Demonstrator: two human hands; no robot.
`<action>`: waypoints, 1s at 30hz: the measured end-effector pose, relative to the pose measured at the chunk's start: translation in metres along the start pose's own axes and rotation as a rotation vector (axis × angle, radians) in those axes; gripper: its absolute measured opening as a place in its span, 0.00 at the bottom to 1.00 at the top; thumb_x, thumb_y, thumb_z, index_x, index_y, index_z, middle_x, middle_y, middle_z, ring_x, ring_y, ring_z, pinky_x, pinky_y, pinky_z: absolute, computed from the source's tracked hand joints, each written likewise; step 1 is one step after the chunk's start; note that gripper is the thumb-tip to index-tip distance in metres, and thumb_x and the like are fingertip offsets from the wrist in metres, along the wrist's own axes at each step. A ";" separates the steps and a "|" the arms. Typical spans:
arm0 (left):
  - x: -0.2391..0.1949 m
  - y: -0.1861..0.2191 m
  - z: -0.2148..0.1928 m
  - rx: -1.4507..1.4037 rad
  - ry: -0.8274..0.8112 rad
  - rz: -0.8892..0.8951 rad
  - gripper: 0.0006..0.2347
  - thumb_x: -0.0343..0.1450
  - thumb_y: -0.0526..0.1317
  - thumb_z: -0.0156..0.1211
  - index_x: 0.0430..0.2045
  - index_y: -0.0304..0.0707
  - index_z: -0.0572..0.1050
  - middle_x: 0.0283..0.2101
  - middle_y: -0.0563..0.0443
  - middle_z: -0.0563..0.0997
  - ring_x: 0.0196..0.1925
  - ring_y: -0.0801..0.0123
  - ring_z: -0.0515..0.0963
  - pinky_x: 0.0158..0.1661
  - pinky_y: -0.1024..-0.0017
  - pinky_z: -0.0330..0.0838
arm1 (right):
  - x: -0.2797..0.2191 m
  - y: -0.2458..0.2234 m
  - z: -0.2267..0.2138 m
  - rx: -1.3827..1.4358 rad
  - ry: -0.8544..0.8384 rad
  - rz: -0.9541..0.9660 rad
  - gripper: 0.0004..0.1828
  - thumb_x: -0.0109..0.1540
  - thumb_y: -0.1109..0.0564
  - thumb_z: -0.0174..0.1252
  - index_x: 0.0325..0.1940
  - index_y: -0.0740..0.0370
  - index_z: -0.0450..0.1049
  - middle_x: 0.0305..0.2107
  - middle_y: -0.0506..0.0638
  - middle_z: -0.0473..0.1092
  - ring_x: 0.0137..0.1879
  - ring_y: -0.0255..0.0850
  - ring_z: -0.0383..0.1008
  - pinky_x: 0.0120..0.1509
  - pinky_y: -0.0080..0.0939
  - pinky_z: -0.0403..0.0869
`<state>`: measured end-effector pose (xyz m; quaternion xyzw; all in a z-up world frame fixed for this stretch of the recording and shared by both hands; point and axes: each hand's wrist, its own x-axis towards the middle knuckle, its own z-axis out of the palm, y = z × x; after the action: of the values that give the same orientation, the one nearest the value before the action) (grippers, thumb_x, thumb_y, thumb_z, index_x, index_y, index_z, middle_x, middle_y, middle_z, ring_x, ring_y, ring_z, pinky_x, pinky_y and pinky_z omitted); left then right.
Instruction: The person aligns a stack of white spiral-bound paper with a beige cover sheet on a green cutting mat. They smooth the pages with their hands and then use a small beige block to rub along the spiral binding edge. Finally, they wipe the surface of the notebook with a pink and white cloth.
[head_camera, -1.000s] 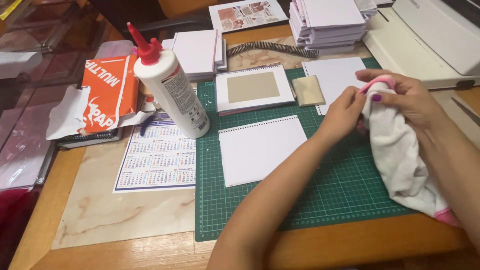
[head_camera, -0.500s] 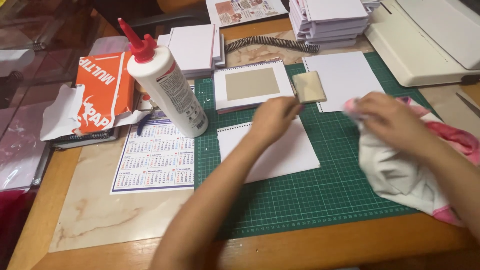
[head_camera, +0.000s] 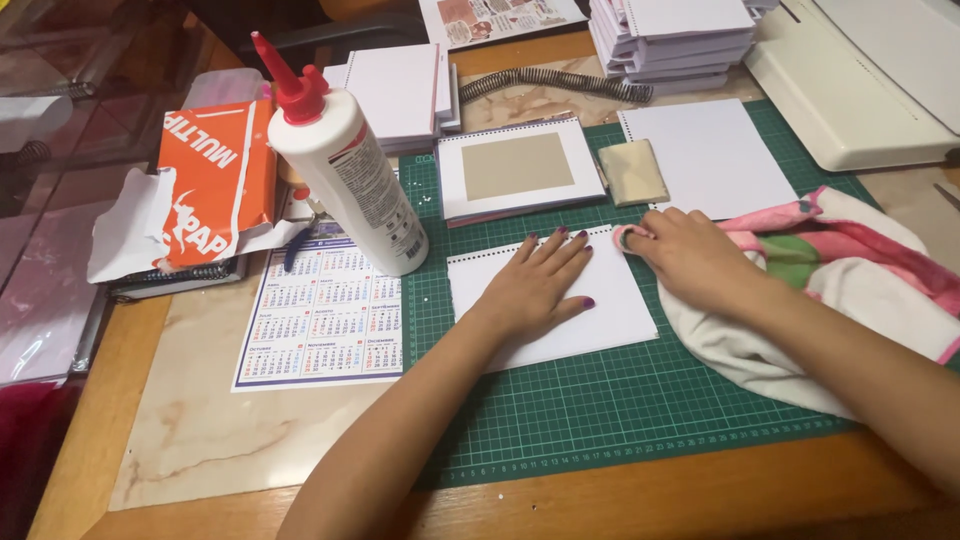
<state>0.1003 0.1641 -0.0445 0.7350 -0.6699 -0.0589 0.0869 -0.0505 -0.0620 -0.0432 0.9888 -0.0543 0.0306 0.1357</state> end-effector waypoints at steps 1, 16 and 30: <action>0.002 -0.002 0.004 -0.003 0.000 -0.005 0.31 0.78 0.61 0.29 0.72 0.42 0.56 0.78 0.45 0.55 0.81 0.55 0.47 0.76 0.50 0.36 | -0.001 0.000 0.002 0.001 -0.002 -0.005 0.17 0.68 0.52 0.48 0.58 0.40 0.77 0.47 0.44 0.72 0.52 0.43 0.73 0.50 0.43 0.70; 0.013 -0.012 0.025 0.036 0.005 0.017 0.34 0.76 0.63 0.29 0.74 0.42 0.48 0.79 0.50 0.46 0.80 0.54 0.40 0.73 0.48 0.31 | -0.092 -0.007 -0.004 0.322 -0.058 -0.235 0.20 0.58 0.63 0.52 0.51 0.45 0.75 0.47 0.45 0.70 0.48 0.47 0.66 0.49 0.51 0.64; 0.012 -0.009 0.019 0.038 -0.023 -0.002 0.34 0.76 0.63 0.28 0.74 0.43 0.47 0.79 0.50 0.44 0.80 0.54 0.39 0.73 0.48 0.31 | -0.098 -0.005 0.011 0.439 -0.055 -0.084 0.16 0.66 0.52 0.45 0.53 0.43 0.74 0.43 0.41 0.69 0.48 0.43 0.64 0.52 0.48 0.61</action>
<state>0.1069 0.1523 -0.0647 0.7364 -0.6711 -0.0548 0.0652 -0.1469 -0.0505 -0.0628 0.9964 -0.0089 0.0091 -0.0832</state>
